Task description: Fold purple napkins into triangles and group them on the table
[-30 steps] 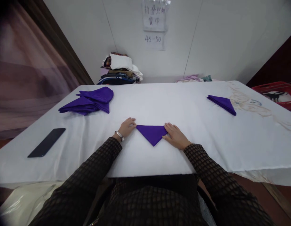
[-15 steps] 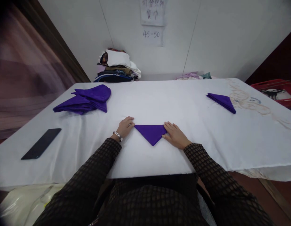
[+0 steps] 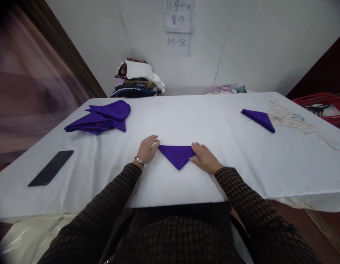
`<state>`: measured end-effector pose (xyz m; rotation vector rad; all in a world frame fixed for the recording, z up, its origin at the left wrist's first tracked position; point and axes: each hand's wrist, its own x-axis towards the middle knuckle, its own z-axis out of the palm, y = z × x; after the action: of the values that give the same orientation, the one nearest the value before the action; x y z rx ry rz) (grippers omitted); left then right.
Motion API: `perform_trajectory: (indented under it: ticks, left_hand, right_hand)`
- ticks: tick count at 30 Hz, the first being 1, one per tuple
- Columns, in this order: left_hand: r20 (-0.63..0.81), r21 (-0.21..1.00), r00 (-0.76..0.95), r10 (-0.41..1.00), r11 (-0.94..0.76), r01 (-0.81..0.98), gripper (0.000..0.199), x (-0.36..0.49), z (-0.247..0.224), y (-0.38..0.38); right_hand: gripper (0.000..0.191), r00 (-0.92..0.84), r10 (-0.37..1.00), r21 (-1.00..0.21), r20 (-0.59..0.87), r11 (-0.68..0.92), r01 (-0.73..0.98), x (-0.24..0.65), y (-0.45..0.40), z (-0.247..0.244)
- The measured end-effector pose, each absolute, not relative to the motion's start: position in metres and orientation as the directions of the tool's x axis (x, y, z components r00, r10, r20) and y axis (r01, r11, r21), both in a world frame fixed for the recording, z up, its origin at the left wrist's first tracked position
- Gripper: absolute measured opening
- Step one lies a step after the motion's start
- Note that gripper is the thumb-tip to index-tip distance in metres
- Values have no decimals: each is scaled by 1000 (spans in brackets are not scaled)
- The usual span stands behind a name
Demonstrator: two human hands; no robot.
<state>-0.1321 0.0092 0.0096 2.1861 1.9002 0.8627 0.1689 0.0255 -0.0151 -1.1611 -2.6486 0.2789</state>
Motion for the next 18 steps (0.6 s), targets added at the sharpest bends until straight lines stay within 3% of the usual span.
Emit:
perform_trajectory:
  ticks: [7,12,18]
  left_hand:
    - [154,299,518,842,-539,788,56,-56,16,-28]
    - [41,263,565,824,-554,790,66,-50,-1,-30]
    - [7,205,572,820,-561,802,68,-52,-3,-29]
  right_hand:
    - [64,-655,738,-279,158,670,688,170,27,-19]
    - [65,-655,740,-295,154,667,684,169,28,-20]
    - [66,-649,753,-296,107,647,702,171,28,-16]
